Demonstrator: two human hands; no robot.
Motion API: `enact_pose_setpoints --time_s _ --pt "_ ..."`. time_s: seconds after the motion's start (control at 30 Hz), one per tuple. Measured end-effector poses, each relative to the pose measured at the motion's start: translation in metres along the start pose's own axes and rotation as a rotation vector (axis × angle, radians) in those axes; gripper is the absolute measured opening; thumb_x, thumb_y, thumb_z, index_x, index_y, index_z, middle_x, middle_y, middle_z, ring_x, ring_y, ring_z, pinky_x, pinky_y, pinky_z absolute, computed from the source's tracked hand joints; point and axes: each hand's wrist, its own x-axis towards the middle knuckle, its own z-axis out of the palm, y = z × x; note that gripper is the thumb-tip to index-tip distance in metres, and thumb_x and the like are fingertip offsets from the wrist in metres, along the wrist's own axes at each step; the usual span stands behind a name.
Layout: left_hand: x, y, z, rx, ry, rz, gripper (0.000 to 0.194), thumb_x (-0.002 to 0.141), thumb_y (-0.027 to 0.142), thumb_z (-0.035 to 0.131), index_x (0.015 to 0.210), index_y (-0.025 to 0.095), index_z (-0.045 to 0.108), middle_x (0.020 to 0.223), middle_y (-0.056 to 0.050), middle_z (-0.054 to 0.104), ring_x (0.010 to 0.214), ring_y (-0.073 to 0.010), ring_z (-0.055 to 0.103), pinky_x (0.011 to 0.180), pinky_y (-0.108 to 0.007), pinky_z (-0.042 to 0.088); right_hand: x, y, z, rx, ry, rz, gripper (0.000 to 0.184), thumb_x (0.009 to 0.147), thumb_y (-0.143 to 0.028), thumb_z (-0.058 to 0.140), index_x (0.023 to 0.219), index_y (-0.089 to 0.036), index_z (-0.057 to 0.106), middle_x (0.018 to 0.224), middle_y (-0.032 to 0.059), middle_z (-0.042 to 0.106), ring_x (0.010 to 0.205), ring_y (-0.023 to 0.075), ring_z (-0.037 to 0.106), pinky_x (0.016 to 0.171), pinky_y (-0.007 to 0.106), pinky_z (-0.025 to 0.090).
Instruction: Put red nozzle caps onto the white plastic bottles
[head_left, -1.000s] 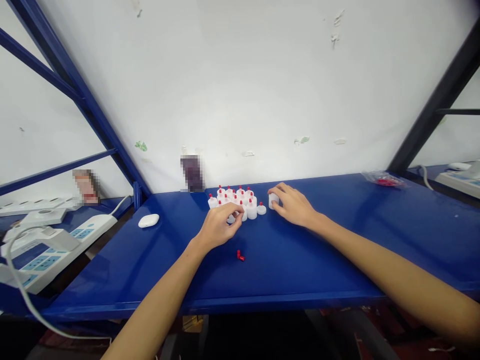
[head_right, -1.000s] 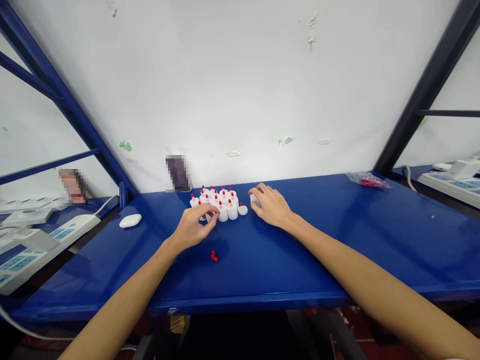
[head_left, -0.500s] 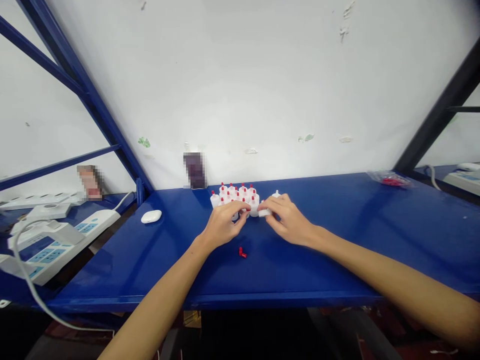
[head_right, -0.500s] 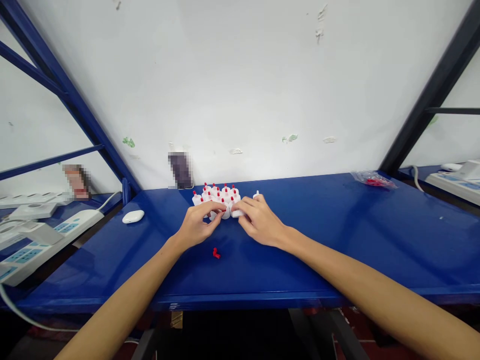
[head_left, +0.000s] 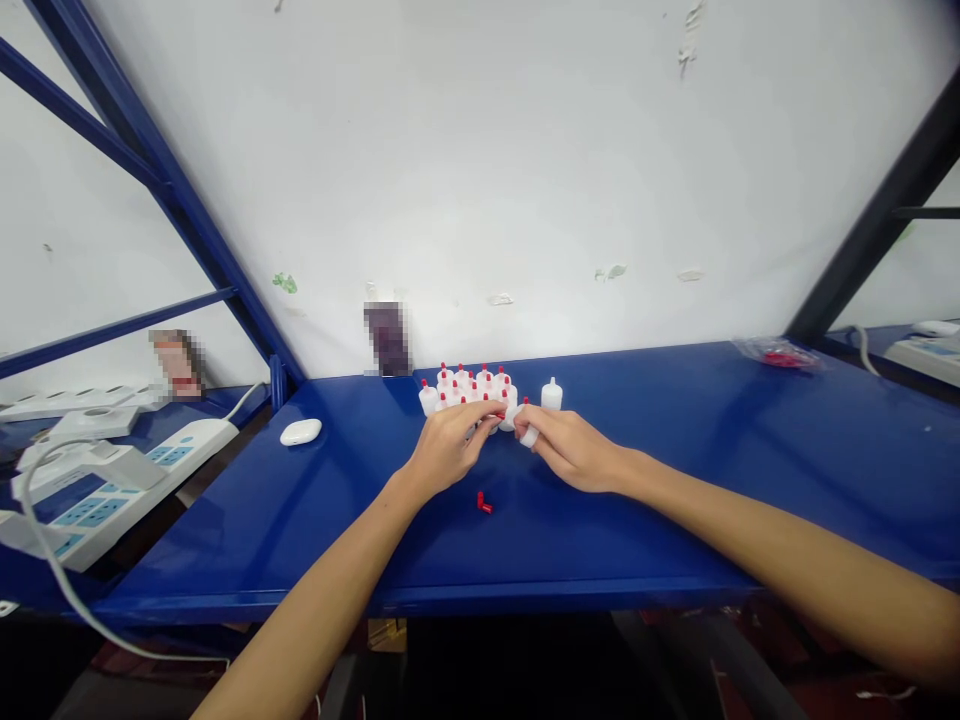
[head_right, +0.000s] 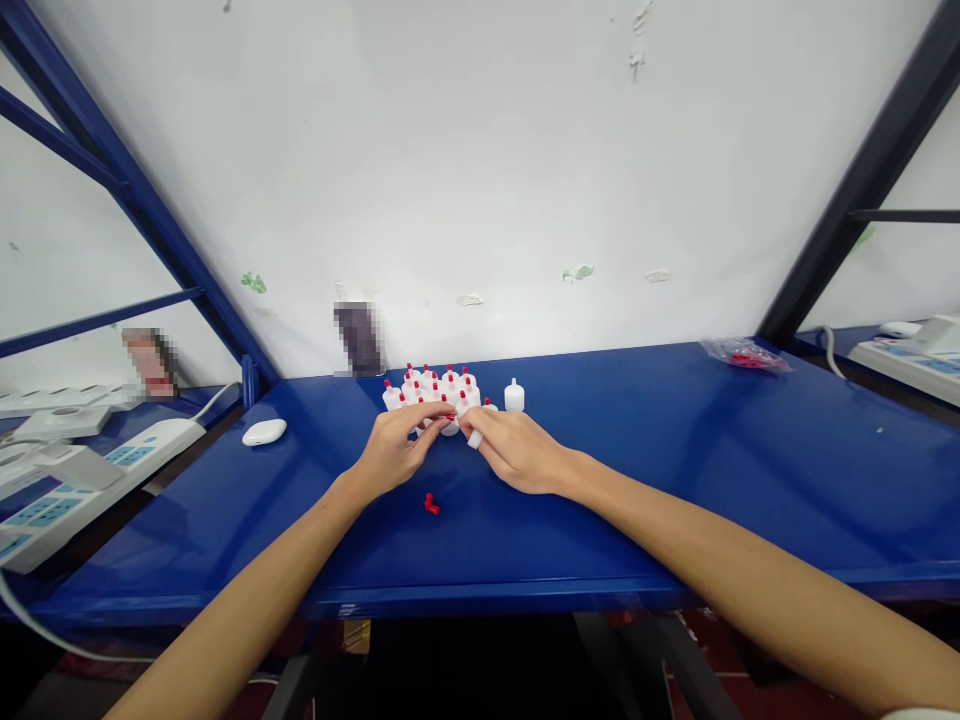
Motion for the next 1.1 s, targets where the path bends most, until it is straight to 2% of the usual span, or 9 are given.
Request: enact_pose_setpoints --time_s 0.37,0.5,0.6,0.67,0.73,0.9,1.1 --pt "0.002 0.006 -0.003 -0.127 -0.034 -0.041 0.018 0.096 0.02 0.053 0.108 0.019 0.066 0.099 -0.005 0.073 0.086 -0.0148 0.069 0.08 -0.026 0.054 -0.002 0.002 0.002 0.064 -0.027 -0.006 0.014 0.096 -0.014 0.032 0.099 -0.023 0.043 0.087 0.0026 0.058 0.068 0.0154 0.052 0.066 0.028 0.044" --pt "0.003 0.008 -0.003 -0.228 -0.062 -0.091 0.019 0.095 0.022 0.054 0.111 0.018 0.064 0.102 -0.007 0.073 0.091 -0.0171 0.07 0.083 -0.028 0.054 -0.002 0.003 0.003 0.064 -0.015 0.022 0.016 0.097 -0.017 0.035 0.11 -0.022 0.044 0.095 0.006 0.063 0.073 0.0176 0.058 0.069 0.031 0.047" --pt "0.004 0.01 -0.003 -0.395 -0.08 -0.207 0.021 0.095 0.025 0.055 0.115 0.018 0.058 0.097 -0.007 0.074 0.091 -0.0176 0.071 0.083 -0.028 0.054 -0.002 0.001 0.002 0.02 -0.007 0.042 0.035 0.093 -0.017 0.041 0.129 -0.021 0.04 0.108 0.0095 0.066 0.084 0.021 0.064 0.075 0.035 0.049" --pt "0.005 0.011 -0.002 -0.526 -0.072 -0.323 0.021 0.094 0.029 0.058 0.111 0.019 0.053 0.09 -0.005 0.074 0.082 -0.0162 0.071 0.078 -0.027 0.054 -0.001 0.0 0.001 -0.015 -0.02 0.024 0.047 0.091 -0.016 0.044 0.137 -0.021 0.037 0.117 0.0112 0.066 0.092 0.0231 0.065 0.08 0.038 0.05" --pt "0.006 0.012 0.0 -0.643 -0.048 -0.421 0.025 0.091 0.034 0.062 0.105 0.019 0.048 0.084 -0.003 0.073 0.074 -0.0149 0.069 0.074 -0.027 0.054 0.0 0.0 0.001 -0.056 -0.027 -0.006 0.051 0.091 -0.015 0.043 0.141 -0.022 0.037 0.121 0.0118 0.065 0.096 0.0241 0.065 0.082 0.04 0.05" --pt "0.007 0.013 0.006 -0.804 -0.023 -0.516 0.033 0.087 0.039 0.067 0.099 0.02 0.043 0.076 0.0 0.071 0.069 -0.014 0.067 0.072 -0.026 0.051 0.0 0.002 0.004 -0.221 -0.036 0.002 0.05 0.091 -0.019 0.045 0.141 -0.019 0.038 0.113 0.0119 0.066 0.089 0.0247 0.065 0.077 0.039 0.051" --pt "0.007 0.014 0.009 -0.747 -0.057 -0.564 0.033 0.087 0.043 0.066 0.097 0.019 0.046 0.067 0.001 0.069 0.064 -0.0138 0.065 0.067 -0.024 0.048 0.003 -0.002 0.002 -0.395 -0.119 0.014 0.034 0.091 -0.024 0.051 0.124 -0.017 0.05 0.114 0.0127 0.062 0.081 0.0231 0.062 0.073 0.036 0.047"
